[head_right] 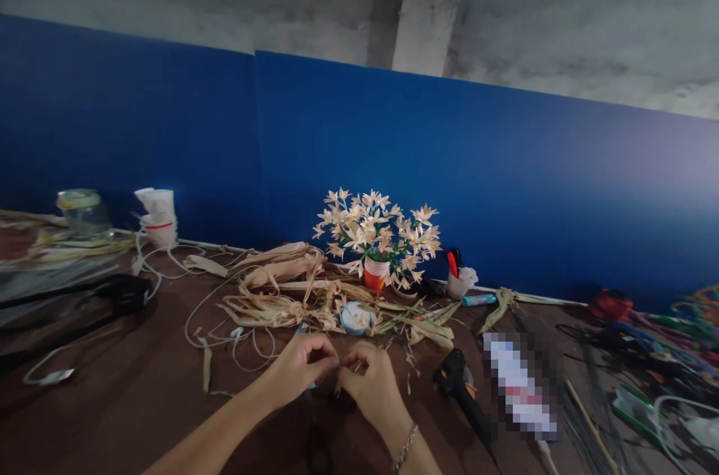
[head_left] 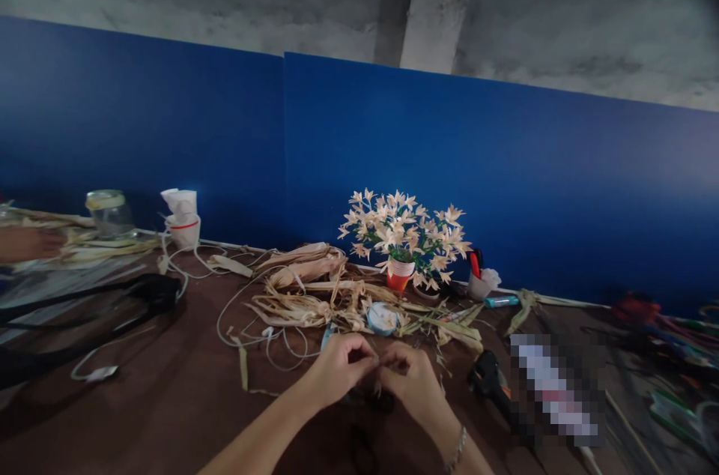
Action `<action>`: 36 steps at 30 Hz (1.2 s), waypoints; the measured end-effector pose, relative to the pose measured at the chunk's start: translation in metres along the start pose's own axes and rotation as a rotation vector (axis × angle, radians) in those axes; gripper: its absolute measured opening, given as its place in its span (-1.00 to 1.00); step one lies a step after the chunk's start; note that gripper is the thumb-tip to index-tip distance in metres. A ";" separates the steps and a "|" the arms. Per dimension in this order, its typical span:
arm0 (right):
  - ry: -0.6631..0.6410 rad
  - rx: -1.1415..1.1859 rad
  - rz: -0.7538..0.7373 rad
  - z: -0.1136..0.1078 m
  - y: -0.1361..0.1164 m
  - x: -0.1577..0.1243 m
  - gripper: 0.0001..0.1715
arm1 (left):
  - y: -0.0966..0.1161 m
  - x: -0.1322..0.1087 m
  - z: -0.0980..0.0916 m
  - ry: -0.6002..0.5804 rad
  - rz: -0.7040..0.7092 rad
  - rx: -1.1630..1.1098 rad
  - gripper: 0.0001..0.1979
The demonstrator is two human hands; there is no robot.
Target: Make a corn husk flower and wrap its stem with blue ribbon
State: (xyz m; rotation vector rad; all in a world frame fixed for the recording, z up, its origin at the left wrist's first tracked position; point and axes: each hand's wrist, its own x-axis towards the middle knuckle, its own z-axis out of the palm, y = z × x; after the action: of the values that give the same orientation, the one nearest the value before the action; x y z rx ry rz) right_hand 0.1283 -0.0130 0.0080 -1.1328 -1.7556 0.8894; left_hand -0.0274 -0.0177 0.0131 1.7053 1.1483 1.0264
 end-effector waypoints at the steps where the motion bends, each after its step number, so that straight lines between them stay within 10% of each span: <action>1: -0.014 0.020 0.009 0.000 -0.001 0.000 -0.92 | 0.000 0.001 -0.001 -0.026 -0.031 -0.027 -0.86; 11: -0.283 0.645 0.358 -0.002 0.004 -0.006 -0.80 | 0.010 -0.004 -0.003 -0.165 -0.100 -0.304 -0.75; 19: -0.143 0.311 0.225 0.001 0.009 -0.001 -0.73 | 0.009 -0.001 -0.007 -0.068 0.033 -0.037 -0.81; 26: -0.270 0.524 0.276 -0.004 -0.003 -0.004 -0.67 | 0.010 -0.002 -0.007 -0.177 -0.152 -0.264 -0.74; 36: -0.227 0.373 0.248 0.000 0.005 -0.002 -0.66 | 0.017 -0.004 -0.009 -0.112 -0.001 -0.072 -0.81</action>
State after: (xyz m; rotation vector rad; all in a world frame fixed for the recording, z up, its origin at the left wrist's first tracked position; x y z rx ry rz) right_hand 0.1307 -0.0129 0.0032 -1.0428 -1.5536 1.4776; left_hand -0.0320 -0.0240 0.0311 1.6827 1.0290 0.9485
